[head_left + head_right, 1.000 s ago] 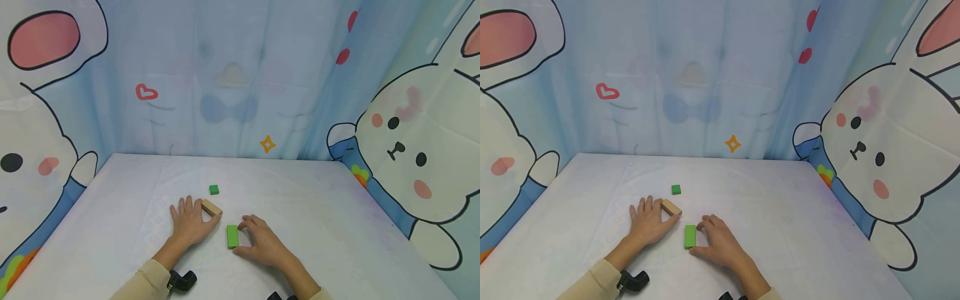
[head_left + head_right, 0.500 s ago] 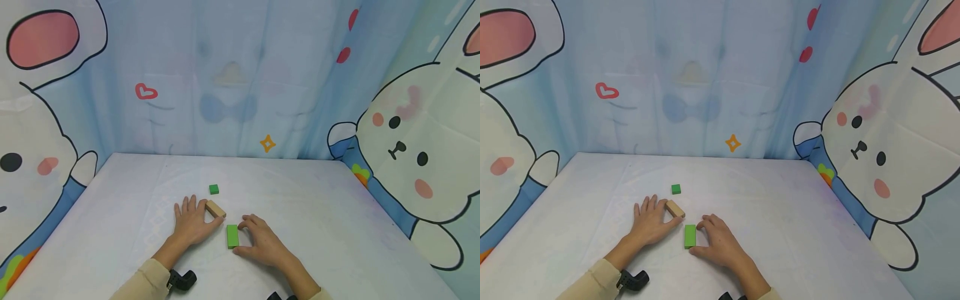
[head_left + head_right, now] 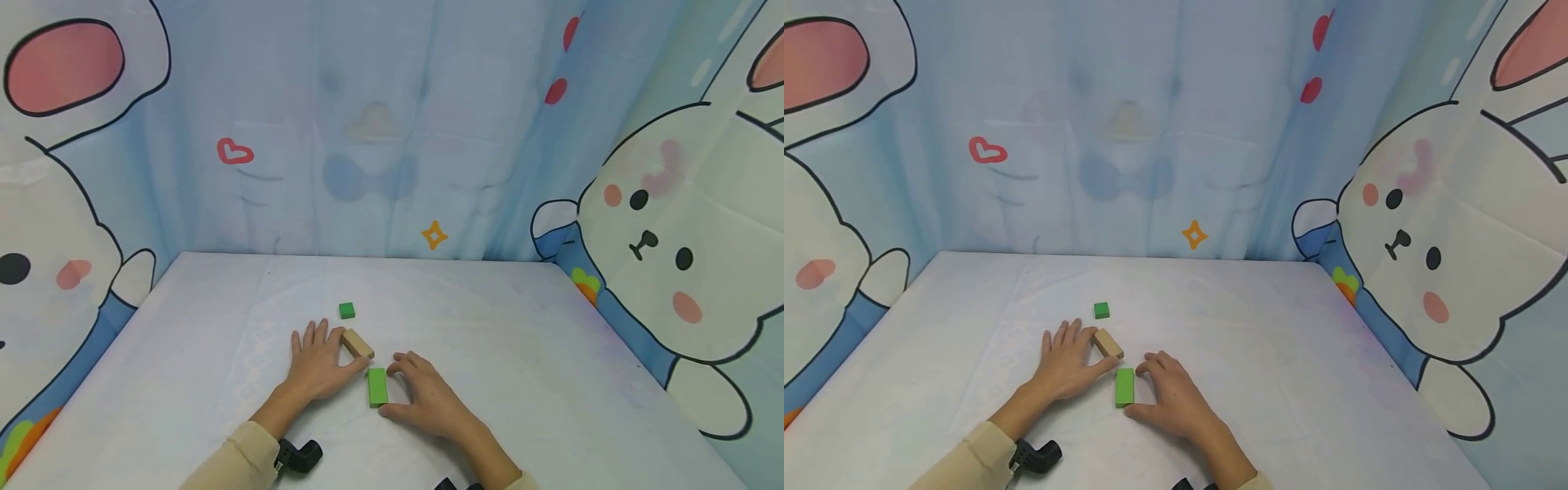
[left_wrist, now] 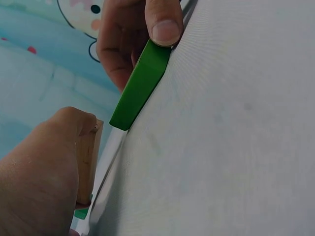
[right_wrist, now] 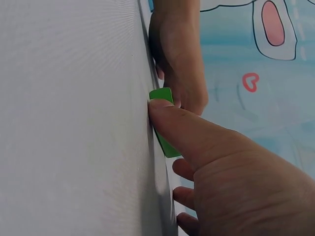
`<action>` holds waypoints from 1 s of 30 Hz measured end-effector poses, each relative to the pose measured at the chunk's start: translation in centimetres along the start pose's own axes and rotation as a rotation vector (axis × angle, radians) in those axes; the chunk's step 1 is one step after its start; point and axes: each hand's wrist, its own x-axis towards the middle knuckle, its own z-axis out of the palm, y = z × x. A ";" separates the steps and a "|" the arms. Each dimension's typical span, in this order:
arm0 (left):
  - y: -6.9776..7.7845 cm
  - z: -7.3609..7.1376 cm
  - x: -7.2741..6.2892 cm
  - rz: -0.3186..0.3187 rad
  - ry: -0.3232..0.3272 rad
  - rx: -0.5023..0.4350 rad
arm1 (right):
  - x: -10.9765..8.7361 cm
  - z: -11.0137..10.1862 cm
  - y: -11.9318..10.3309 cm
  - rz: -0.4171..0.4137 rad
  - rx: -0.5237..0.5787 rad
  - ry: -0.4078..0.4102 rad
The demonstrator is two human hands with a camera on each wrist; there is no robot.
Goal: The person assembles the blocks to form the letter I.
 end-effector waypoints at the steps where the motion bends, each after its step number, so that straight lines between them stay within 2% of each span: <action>1: 0.0 0.0 0.0 0.001 -0.004 0.002 | -0.1 0.0 0.0 0.000 -0.003 0.002; 12: 0.5 0.1 0.4 0.018 -0.040 0.024 | -1.2 -0.2 0.2 -0.012 0.038 0.025; 19: 0.5 0.2 0.8 0.017 -0.056 0.023 | -2.1 -0.1 0.6 -0.082 0.073 0.007; 30: 0.3 0.3 1.2 0.079 -0.079 0.029 | -2.3 -0.1 0.6 -0.102 0.037 0.005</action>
